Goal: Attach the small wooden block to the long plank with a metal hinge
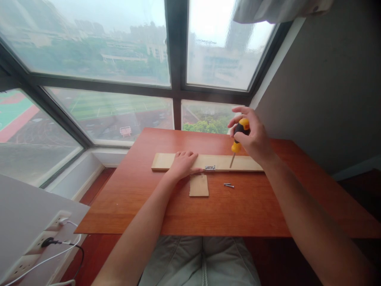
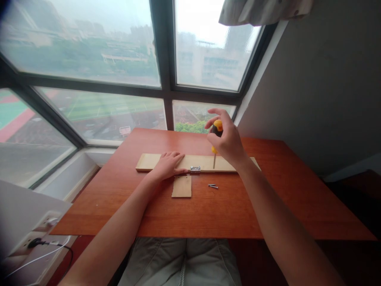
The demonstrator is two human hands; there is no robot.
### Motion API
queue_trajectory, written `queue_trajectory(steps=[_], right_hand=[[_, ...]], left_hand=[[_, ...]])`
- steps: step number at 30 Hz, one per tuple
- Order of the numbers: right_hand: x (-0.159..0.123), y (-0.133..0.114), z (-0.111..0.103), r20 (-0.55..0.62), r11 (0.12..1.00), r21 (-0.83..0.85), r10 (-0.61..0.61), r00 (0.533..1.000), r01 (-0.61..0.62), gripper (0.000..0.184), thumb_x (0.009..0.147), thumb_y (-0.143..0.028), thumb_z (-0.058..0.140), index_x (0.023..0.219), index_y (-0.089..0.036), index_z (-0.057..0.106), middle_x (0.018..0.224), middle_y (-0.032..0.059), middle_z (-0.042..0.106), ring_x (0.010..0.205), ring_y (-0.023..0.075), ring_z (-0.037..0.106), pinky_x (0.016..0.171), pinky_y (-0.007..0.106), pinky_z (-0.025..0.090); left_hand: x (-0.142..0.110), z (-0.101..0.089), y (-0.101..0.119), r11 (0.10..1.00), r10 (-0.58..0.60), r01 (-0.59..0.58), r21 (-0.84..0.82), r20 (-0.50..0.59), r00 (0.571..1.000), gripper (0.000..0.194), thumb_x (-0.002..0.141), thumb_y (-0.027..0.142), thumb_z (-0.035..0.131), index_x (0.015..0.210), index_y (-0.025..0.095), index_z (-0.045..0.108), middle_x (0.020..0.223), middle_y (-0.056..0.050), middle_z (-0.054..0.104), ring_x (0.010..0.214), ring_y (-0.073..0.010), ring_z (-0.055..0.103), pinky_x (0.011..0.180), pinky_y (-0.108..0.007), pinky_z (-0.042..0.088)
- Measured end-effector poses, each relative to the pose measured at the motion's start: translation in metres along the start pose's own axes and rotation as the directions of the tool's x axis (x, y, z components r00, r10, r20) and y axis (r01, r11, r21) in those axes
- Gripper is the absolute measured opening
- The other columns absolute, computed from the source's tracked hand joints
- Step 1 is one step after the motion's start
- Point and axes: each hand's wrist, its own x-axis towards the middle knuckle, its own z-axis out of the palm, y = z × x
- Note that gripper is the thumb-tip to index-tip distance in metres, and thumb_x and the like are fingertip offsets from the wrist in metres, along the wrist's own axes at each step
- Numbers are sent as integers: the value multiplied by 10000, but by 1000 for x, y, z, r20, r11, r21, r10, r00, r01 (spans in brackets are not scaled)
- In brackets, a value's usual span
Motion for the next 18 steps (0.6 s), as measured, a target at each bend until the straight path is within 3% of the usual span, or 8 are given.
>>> queue_trajectory(steps=[3,6,10,14,18], right_hand=[[-4,7,8,91,993,-120,31,995,-20,243,855,-332,491,1035,-218,607,808,20,658,683,171,599,679,319,496],[-12,22,28,352,938,-342,80,933,49,355,918,-444,446,747,-205,647,673,28,648,664,174,599,635,291,435],[-24,38,61,502,743,-650,263,824,158,376,934,-456,432,860,-226,721,853,80,729,814,226,658,628,288,415],[-29,42,77,544,718,-671,305,782,187,363,924,-457,456,886,-236,741,917,98,739,848,242,675,661,295,439],[-25,45,77,533,686,-707,357,767,172,398,940,-468,426,1001,-229,738,1010,125,732,934,265,672,732,324,468]], left_hand=[[0,-1,0,1000,-4,5,-10,6,1000,662,816,727,511,1285,261,535,1240,-115,589,1143,-310,528,985,-416,325],[0,-1,1,1000,-6,6,-14,10,1000,665,813,724,519,1289,259,533,1243,-117,588,1144,-312,528,987,-421,324],[-1,1,0,1000,-5,5,-8,-5,1000,655,818,722,515,1275,253,540,1232,-116,592,1131,-304,537,984,-412,325],[-1,1,1,1000,0,0,-7,-5,1000,655,825,715,510,1289,254,534,1235,-117,587,1130,-308,533,978,-415,326],[0,-1,1,1000,-12,13,-9,25,1000,673,814,705,537,1323,265,514,1274,-123,567,1159,-323,515,988,-428,318]])
